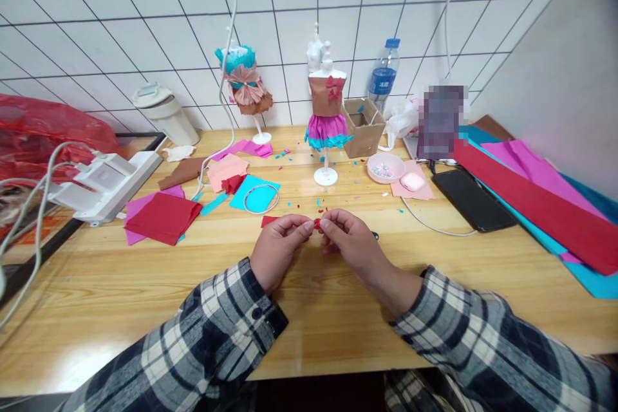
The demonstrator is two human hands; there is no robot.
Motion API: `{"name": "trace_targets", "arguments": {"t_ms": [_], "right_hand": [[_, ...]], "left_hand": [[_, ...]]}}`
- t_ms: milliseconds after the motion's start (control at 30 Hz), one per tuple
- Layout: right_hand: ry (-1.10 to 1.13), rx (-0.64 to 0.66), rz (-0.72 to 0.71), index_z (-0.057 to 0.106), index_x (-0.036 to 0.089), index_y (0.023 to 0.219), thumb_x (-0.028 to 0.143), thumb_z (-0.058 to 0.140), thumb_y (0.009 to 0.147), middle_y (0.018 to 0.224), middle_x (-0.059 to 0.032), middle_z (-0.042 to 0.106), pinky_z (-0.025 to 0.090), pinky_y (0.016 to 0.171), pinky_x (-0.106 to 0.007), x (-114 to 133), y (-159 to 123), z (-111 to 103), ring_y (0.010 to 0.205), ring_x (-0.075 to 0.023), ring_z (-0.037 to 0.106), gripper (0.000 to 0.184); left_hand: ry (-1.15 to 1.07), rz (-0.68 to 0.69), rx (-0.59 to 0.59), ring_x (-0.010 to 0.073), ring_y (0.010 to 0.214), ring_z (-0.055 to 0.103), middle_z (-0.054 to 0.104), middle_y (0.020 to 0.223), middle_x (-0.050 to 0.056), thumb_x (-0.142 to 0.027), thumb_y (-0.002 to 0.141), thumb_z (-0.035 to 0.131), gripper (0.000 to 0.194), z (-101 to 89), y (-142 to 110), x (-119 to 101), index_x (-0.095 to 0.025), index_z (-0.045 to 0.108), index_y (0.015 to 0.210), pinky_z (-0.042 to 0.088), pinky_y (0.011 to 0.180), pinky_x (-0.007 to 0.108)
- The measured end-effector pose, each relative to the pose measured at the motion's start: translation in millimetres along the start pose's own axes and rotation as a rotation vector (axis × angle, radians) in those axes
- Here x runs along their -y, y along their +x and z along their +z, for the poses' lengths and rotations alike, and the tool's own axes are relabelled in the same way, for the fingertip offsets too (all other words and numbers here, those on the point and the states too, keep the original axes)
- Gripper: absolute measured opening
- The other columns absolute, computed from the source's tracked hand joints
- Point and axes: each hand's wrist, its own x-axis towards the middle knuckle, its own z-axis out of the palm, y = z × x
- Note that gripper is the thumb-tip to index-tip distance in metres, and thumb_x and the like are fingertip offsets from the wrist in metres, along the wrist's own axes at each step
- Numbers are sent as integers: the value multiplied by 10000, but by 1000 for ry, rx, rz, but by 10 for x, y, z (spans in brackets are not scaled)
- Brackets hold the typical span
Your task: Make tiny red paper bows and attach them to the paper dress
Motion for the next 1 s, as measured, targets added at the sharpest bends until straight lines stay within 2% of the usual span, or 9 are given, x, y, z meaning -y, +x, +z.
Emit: {"name": "trace_targets", "arguments": {"t_ms": [167, 267, 367, 500, 567, 700, 867, 1000], "right_hand": [[-126, 16, -12, 561, 180, 772, 439, 632, 757, 675, 32, 566, 426, 462, -206, 25, 6, -36, 502, -76, 495, 269], [-197, 16, -38, 571, 176, 763, 401, 611, 776, 639, 40, 544, 392, 438, -197, 29, 8, -63, 467, -64, 451, 228], [-224, 38, -43, 596, 169, 772, 376, 618, 777, 640, 36, 549, 374, 424, -189, 28, 7, -79, 461, -57, 435, 208], [-200, 61, 2, 648, 178, 924, 402, 603, 795, 761, -1, 617, 411, 404, -192, 29, -1, -81, 489, -69, 482, 262], [-212, 55, 30, 651, 182, 986, 402, 628, 778, 743, 0, 613, 421, 391, -194, 30, -6, -76, 498, -81, 495, 304], [-251, 58, 18, 663, 163, 869, 363, 668, 745, 599, 32, 546, 402, 376, -191, 27, -3, -70, 451, -72, 450, 235], [-235, 80, 34, 647, 159, 805, 346, 662, 737, 597, 36, 548, 376, 401, -186, 58, 12, -108, 449, -60, 445, 199], [-323, 122, 25, 642, 156, 795, 344, 652, 735, 565, 39, 538, 363, 417, -199, 106, 21, -157, 452, -72, 444, 198]], "left_hand": [[131, -5, 65, 112, 677, 563, 649, 722, -1, -426, 733, 721, 303, -63, 2, -50, -148, 685, 849, 437, 661, 224], [232, 8, 106, 114, 648, 553, 648, 699, -1, -415, 709, 732, 287, -85, -7, -107, -143, 678, 784, 427, 629, 225], [284, 45, 127, 132, 689, 579, 672, 728, 11, -375, 675, 754, 259, -84, -14, -137, -139, 674, 747, 451, 677, 242], [294, 86, 113, 143, 708, 594, 679, 739, 17, -393, 693, 734, 266, -87, -6, -128, -142, 662, 749, 460, 684, 251], [299, 105, 86, 143, 701, 593, 677, 738, 16, -407, 698, 729, 278, -95, 2, -119, -145, 656, 755, 459, 673, 250], [323, 109, 82, 136, 682, 588, 667, 719, 11, -395, 701, 725, 268, -102, 5, -121, -143, 648, 749, 456, 672, 249], [353, 119, 111, 141, 702, 578, 654, 729, 17, -367, 710, 701, 229, -102, 1, -148, -145, 647, 730, 452, 675, 251], [378, 131, 168, 144, 708, 565, 637, 738, 25, -341, 708, 689, 207, -117, 10, -152, -140, 653, 738, 446, 673, 255]]}}
